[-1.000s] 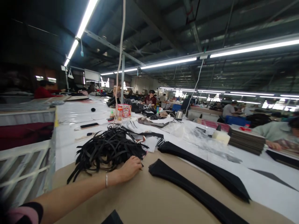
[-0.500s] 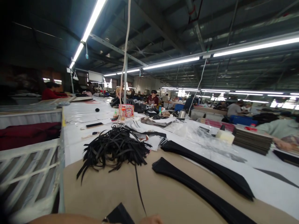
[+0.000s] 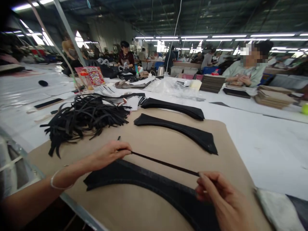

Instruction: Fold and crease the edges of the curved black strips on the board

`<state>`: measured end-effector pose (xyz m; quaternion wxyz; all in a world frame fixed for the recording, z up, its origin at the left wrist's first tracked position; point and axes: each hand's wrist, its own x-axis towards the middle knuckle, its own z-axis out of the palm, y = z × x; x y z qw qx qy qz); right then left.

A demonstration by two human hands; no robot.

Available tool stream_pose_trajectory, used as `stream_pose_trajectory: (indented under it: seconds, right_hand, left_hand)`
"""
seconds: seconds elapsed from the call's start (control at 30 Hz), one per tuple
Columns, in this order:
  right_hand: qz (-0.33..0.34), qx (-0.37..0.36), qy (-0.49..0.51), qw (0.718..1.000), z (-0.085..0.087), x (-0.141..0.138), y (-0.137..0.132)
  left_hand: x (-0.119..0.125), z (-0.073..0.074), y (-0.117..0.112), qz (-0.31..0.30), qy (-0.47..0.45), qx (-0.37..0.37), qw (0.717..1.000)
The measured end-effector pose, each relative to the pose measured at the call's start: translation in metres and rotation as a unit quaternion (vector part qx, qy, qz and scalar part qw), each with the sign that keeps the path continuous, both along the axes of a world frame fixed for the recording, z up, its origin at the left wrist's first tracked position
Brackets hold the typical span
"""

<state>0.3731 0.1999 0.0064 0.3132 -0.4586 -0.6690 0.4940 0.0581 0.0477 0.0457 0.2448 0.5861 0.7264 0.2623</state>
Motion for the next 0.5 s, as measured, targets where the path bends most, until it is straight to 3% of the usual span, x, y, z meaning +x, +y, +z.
stream_pose_trajectory:
  seconds: [0.1, 0.2, 0.33, 0.5]
  right_hand:
    - [-0.065, -0.049, -0.033, 0.996, -0.024, 0.049, 0.016]
    - [-0.073, -0.082, -0.071, 0.991, -0.032, 0.074, 0.012]
    - [-0.044, -0.077, -0.101, 0.991, -0.025, 0.070, -0.001]
    - [-0.071, -0.057, -0.139, 0.986, -0.030, 0.063, -0.001]
  left_hand:
    - [-0.023, 0.004, -0.022, 0.032, 0.008, -0.046, 0.998]
    - [-0.034, 0.001, -0.039, 0.046, -0.013, -0.085, 0.995]
    - [-0.047, -0.020, -0.052, 0.073, -0.068, -0.142, 0.985]
    - [-0.076, -0.060, -0.058, 0.101, -0.076, -0.225, 0.966]
